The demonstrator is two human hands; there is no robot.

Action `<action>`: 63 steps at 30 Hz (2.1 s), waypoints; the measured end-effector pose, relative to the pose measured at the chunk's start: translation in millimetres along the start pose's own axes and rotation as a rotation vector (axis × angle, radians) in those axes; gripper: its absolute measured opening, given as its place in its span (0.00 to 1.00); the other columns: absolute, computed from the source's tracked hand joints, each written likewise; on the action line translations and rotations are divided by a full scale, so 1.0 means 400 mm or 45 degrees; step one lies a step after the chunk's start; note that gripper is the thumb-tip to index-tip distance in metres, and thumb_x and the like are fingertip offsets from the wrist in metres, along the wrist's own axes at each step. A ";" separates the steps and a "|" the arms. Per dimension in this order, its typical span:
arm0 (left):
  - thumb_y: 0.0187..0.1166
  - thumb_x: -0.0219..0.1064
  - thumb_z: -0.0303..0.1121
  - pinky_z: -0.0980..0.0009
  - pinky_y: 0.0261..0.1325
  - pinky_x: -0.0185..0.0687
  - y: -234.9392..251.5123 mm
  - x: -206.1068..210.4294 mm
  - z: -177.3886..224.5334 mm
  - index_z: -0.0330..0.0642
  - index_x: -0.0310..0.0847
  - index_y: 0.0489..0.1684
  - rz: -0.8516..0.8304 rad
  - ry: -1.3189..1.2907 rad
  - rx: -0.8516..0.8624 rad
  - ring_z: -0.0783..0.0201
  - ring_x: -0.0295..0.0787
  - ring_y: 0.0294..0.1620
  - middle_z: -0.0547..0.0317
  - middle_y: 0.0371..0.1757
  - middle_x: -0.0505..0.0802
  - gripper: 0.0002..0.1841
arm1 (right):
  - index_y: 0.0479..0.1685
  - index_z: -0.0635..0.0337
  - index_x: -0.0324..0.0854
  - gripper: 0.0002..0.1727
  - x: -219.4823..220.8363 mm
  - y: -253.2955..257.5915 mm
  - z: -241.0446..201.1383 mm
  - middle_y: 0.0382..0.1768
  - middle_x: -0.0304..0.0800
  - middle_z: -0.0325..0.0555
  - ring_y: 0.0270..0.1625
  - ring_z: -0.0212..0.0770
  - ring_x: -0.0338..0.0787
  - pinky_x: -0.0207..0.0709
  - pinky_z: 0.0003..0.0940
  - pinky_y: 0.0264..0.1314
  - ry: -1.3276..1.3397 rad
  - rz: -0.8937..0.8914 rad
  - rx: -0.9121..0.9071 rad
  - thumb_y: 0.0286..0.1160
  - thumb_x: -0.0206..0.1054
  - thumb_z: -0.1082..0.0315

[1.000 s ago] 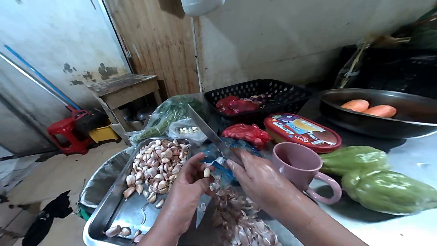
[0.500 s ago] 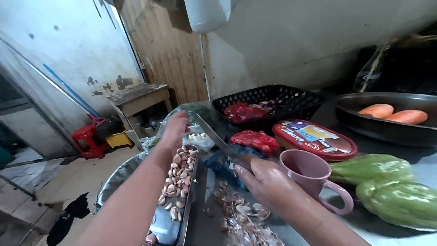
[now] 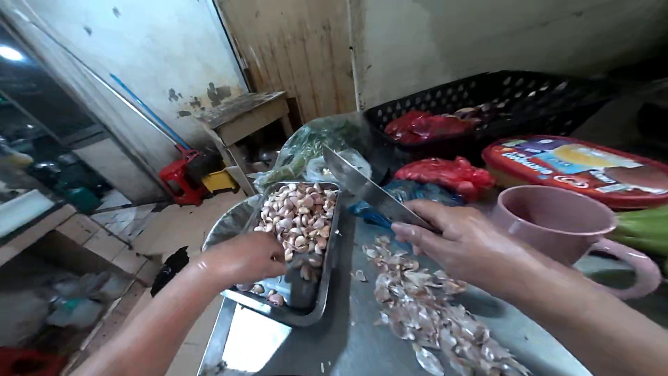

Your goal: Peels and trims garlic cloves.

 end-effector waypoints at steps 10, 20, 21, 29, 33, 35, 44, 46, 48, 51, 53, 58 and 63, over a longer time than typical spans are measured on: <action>0.88 0.60 0.41 0.44 0.70 0.74 0.038 0.055 0.048 0.36 0.89 0.54 0.034 -0.030 -0.029 0.44 0.84 0.65 0.42 0.59 0.89 0.17 | 0.59 0.52 0.88 0.12 0.009 0.014 0.012 0.50 0.92 0.43 0.47 0.41 0.90 0.85 0.49 0.52 -0.160 -0.010 0.045 0.81 0.69 0.71; 0.85 0.63 0.48 0.41 0.78 0.69 0.083 0.089 0.047 0.41 0.81 0.72 0.054 0.110 -0.165 0.41 0.75 0.78 0.40 0.74 0.82 0.25 | 0.64 0.50 0.86 0.14 0.007 0.017 0.025 0.51 0.92 0.44 0.48 0.43 0.91 0.85 0.50 0.54 -0.195 -0.010 0.134 0.83 0.67 0.67; 0.85 0.64 0.48 0.42 0.78 0.69 0.082 0.080 0.045 0.42 0.82 0.71 0.085 0.061 -0.151 0.41 0.76 0.77 0.41 0.73 0.82 0.24 | 0.66 0.49 0.86 0.15 0.007 0.017 0.027 0.53 0.92 0.43 0.50 0.42 0.91 0.85 0.50 0.55 -0.190 -0.012 0.141 0.84 0.66 0.67; 0.87 0.57 0.36 0.42 0.71 0.76 0.116 0.078 0.102 0.38 0.85 0.63 0.168 0.304 -0.053 0.40 0.79 0.72 0.41 0.68 0.85 0.17 | 0.66 0.49 0.87 0.15 0.018 0.018 0.021 0.57 0.92 0.44 0.55 0.43 0.92 0.85 0.49 0.61 -0.262 -0.062 0.088 0.84 0.66 0.68; 0.87 0.57 0.40 0.42 0.72 0.75 0.122 0.081 0.058 0.38 0.86 0.62 0.169 0.259 -0.129 0.41 0.80 0.73 0.42 0.68 0.85 0.18 | 0.64 0.51 0.88 0.16 0.004 0.011 0.012 0.56 0.93 0.44 0.54 0.43 0.92 0.85 0.48 0.58 -0.249 -0.008 0.094 0.82 0.64 0.72; 0.85 0.60 0.42 0.44 0.75 0.72 0.119 0.066 0.028 0.42 0.89 0.60 0.210 0.061 -0.132 0.45 0.79 0.73 0.45 0.66 0.86 0.18 | 0.64 0.50 0.88 0.16 -0.001 0.010 0.006 0.56 0.92 0.43 0.53 0.42 0.91 0.85 0.47 0.56 -0.232 0.014 0.076 0.82 0.64 0.71; 0.92 0.51 0.32 0.74 0.33 0.81 0.057 0.022 -0.083 0.37 0.83 0.46 0.510 -1.776 -0.099 0.67 0.87 0.32 0.56 0.36 0.91 0.13 | 0.68 0.48 0.87 0.17 -0.010 0.003 0.006 0.44 0.93 0.42 0.40 0.40 0.90 0.84 0.47 0.45 -0.178 0.015 0.094 0.86 0.61 0.66; 0.93 0.47 0.35 0.71 0.28 0.81 0.068 0.042 -0.081 0.36 0.81 0.47 0.500 -2.095 -0.109 0.63 0.88 0.29 0.52 0.33 0.91 0.17 | 0.69 0.47 0.86 0.17 -0.006 0.004 0.011 0.41 0.93 0.42 0.37 0.40 0.89 0.83 0.47 0.44 -0.175 -0.029 0.136 0.87 0.61 0.64; 0.92 0.51 0.32 0.72 0.26 0.81 0.078 0.052 -0.052 0.34 0.81 0.51 0.480 -2.178 -0.085 0.63 0.87 0.29 0.51 0.34 0.89 0.13 | 0.69 0.45 0.86 0.17 -0.003 0.005 0.014 0.40 0.93 0.42 0.36 0.40 0.89 0.84 0.46 0.43 -0.170 -0.040 0.141 0.86 0.61 0.64; 0.89 0.55 0.26 0.74 0.28 0.84 0.080 0.031 0.035 0.33 0.80 0.56 0.473 -2.026 -0.031 0.64 0.89 0.29 0.51 0.36 0.91 0.10 | 0.68 0.47 0.86 0.17 -0.001 0.002 0.007 0.38 0.92 0.42 0.35 0.40 0.88 0.83 0.45 0.41 -0.137 -0.071 0.150 0.86 0.60 0.65; 0.89 0.57 0.27 0.73 0.32 0.85 0.084 0.006 0.098 0.35 0.81 0.59 0.501 -1.805 0.032 0.64 0.92 0.33 0.52 0.40 0.94 0.10 | 0.70 0.48 0.85 0.18 -0.003 -0.003 -0.001 0.39 0.91 0.44 0.38 0.41 0.88 0.83 0.46 0.44 -0.116 -0.112 0.158 0.87 0.59 0.63; 0.85 0.63 0.28 0.72 0.39 0.89 0.095 -0.036 0.199 0.40 0.83 0.54 0.745 -1.526 0.250 0.66 0.94 0.41 0.58 0.45 0.96 0.07 | 0.71 0.50 0.84 0.19 -0.001 -0.009 -0.019 0.42 0.92 0.47 0.42 0.42 0.90 0.83 0.45 0.48 0.036 -0.176 0.181 0.88 0.56 0.61; 0.82 0.67 0.32 0.77 0.40 0.86 0.098 -0.046 0.234 0.44 0.85 0.49 1.067 -1.304 0.423 0.74 0.88 0.35 0.66 0.39 0.92 0.06 | 0.70 0.51 0.83 0.19 0.006 -0.007 -0.016 0.37 0.90 0.44 0.38 0.38 0.88 0.82 0.40 0.45 0.098 -0.175 0.211 0.88 0.56 0.60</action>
Point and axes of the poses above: each hand's wrist, its own y-axis towards the middle knuckle, its own x-axis out of the palm, z = x × y, the point moved 9 cm from there along y, towards the middle knuckle
